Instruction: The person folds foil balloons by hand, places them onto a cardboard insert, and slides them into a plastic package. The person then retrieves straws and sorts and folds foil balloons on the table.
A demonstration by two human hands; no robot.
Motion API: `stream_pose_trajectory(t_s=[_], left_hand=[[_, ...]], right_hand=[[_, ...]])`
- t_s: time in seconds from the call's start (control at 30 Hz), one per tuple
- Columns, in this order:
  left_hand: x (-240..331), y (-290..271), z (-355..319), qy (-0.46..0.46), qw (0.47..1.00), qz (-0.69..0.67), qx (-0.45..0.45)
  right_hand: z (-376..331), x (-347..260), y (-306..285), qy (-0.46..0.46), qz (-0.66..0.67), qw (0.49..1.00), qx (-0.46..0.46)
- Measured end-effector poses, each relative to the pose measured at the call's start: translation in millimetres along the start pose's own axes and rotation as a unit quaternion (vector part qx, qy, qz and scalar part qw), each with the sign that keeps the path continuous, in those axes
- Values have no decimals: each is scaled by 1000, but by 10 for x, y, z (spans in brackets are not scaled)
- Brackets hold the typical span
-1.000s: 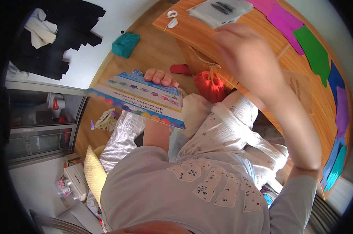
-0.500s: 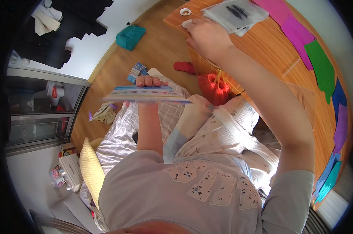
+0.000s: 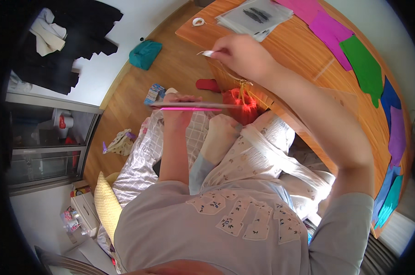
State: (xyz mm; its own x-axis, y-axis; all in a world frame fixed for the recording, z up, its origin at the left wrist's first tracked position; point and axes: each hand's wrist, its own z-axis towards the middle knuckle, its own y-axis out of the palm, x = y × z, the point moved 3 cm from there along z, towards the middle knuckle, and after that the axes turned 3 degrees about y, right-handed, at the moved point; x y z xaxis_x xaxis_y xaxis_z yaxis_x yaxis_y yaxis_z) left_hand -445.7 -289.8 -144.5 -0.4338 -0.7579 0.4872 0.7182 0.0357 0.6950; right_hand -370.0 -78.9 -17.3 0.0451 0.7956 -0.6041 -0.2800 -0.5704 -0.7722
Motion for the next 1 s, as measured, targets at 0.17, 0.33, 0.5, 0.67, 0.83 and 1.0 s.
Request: stream_pose_trajectory(t_s=[0.17,0.33,0.5,0.67,0.83,1.0], left_hand=[[-526,204,-142,-78,985,46,148],[-1053,725,-140,-148,977,-59,144],[-1281,1087,-71,-173,980,-70,66],[-1472,1300,-110,-172,982,-80,-12],[-1520,1654,-89,-208,969,-134,11],[-1487,1807,-51,-225,966,-113,49]], right_hand=[[-1114,-2,-556,44,341,915,210],[-1779,-280,-842,-60,94,971,210],[-1896,-411,-1075,65,104,990,69],[-1969,-317,-1182,-30,25,998,51],[-2010,-285,-1277,-156,-84,982,64],[-2085,-213,-1342,-172,-57,980,81]])
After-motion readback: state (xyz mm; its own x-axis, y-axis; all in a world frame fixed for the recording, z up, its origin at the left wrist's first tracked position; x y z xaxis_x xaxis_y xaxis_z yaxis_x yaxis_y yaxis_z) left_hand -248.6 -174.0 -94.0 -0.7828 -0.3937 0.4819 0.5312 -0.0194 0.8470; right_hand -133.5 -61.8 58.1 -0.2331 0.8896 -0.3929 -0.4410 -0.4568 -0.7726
